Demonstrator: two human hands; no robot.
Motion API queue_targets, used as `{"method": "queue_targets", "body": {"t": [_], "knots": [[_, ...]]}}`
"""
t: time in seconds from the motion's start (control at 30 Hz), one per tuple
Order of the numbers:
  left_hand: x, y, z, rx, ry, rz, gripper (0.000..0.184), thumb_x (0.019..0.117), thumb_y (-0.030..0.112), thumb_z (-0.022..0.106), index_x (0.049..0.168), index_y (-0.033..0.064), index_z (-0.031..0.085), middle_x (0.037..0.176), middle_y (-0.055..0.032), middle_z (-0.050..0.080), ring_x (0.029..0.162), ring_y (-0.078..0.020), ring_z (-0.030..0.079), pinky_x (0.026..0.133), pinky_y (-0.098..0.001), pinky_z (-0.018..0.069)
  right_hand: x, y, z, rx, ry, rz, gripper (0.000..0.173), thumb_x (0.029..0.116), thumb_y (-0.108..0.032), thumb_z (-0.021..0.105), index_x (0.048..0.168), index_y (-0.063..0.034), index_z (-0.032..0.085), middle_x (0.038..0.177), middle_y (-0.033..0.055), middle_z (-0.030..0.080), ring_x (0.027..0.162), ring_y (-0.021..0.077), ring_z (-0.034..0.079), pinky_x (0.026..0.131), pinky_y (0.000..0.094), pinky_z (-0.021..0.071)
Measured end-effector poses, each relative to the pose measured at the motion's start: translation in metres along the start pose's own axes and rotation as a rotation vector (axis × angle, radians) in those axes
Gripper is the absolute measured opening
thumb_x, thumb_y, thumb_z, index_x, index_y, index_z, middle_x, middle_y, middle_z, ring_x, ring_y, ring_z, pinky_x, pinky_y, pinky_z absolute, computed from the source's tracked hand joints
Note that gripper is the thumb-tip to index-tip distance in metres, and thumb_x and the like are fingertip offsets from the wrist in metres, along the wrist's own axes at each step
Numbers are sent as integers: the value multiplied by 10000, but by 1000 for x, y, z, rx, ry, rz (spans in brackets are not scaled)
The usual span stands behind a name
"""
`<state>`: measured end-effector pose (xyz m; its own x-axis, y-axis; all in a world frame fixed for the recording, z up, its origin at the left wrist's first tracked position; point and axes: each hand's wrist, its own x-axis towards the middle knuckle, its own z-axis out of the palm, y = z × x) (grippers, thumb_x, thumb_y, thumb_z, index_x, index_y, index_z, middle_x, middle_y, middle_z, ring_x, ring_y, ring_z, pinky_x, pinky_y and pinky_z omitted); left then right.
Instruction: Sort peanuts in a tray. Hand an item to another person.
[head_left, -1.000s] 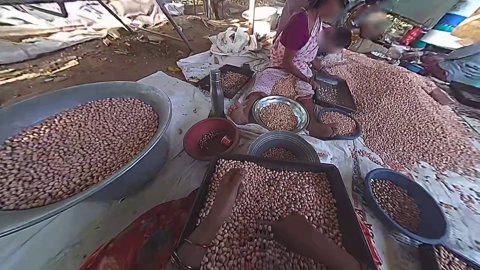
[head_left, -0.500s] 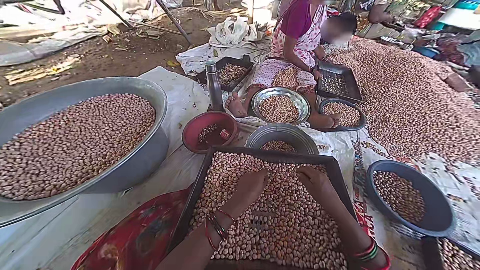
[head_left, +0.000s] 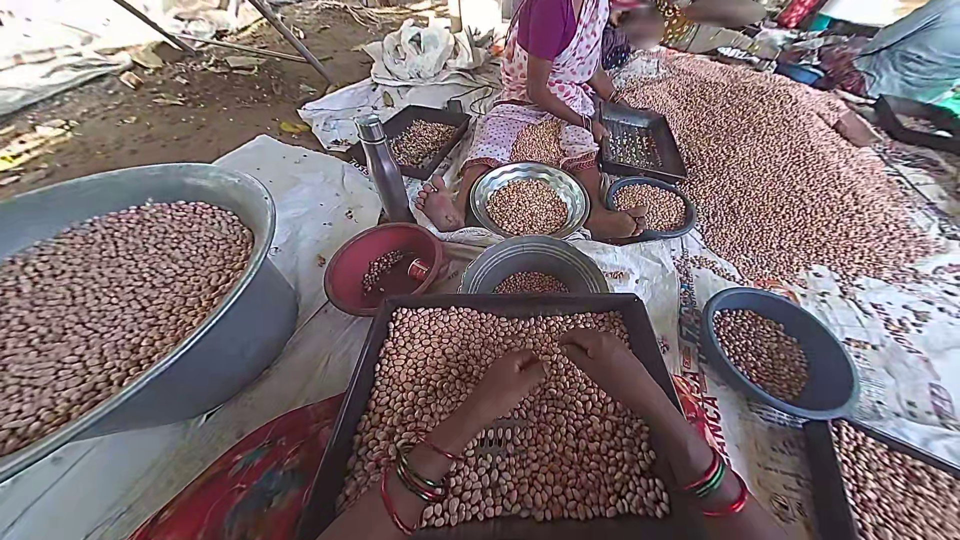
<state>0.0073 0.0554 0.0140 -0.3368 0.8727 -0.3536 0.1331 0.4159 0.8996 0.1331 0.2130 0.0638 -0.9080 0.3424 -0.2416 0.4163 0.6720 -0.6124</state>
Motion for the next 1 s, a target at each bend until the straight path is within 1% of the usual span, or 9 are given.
{"method": "queue_targets", "body": {"t": [0.07,0.13,0.33,0.43,0.53,0.6,0.7,0.87,1.0], "knots": [[0,7,12,356,-135,-38,367,1103,246,455,1336,4,601,1142,-224,673,1022,-340,660,932,-520,508,2,4,-2,29,95,24,295,1078,-124,481,1227,31,683,1141,210,709,1039,312,681,944,487,505],[3,10,24,583,-215,-63,413,1120,279,400,1406,19,547,1219,-263,662,1149,-427,647,997,-598,479,2,8,-2,28,174,13,293,1072,-106,481,1214,46,688,1153,222,710,1052,324,683,951,483,503],[4,6,32,720,-216,-50,412,1124,247,369,1410,6,540,1226,-270,661,1175,-439,637,1005,-585,475,15,12,38,-303,193,-205,275,1028,-76,541,1195,36,730,1135,261,722,1071,436,706,921,559,549],[2,3,34,725,-190,-68,403,1122,248,369,1403,20,547,1215,-261,667,1163,-437,644,991,-584,485,24,6,48,-493,27,-130,282,1048,-69,483,1183,42,704,1167,273,681,1113,456,657,926,579,499],[2,-2,31,561,-128,-54,402,1111,239,402,1395,1,558,1224,-261,666,1155,-416,651,1004,-575,483,21,5,31,-309,142,-44,301,1056,-88,479,1164,80,704,1178,288,692,1124,438,679,953,567,522],[0,-3,21,255,-38,-71,356,1096,186,439,1357,-15,575,1144,-227,669,1021,-329,662,929,-490,511,11,5,4,31,210,66,286,1061,-104,507,1208,61,687,1204,219,689,1099,286,668,976,436,502],[-2,-14,15,-454,130,-3,163,1075,79,402,1046,43,558,621,55,473,461,-3,412,443,-152,357,-5,11,-9,481,252,101,130,1031,-40,546,1093,18,645,913,15,640,730,6,614,703,175,533],[-13,-6,11,-752,68,-198,382,1136,277,310,853,130,522,602,66,469,418,-5,343,403,-142,302,-22,-4,-1,870,130,97,129,991,55,526,991,-31,622,837,-45,664,706,32,673,714,211,602],[-17,-11,20,-781,-138,-286,517,1126,451,192,887,137,525,611,53,506,421,-6,365,402,-146,297,-29,-34,-3,457,18,-145,171,1014,-57,570,1105,29,686,1016,26,681,873,-10,628,821,175,526]]}}
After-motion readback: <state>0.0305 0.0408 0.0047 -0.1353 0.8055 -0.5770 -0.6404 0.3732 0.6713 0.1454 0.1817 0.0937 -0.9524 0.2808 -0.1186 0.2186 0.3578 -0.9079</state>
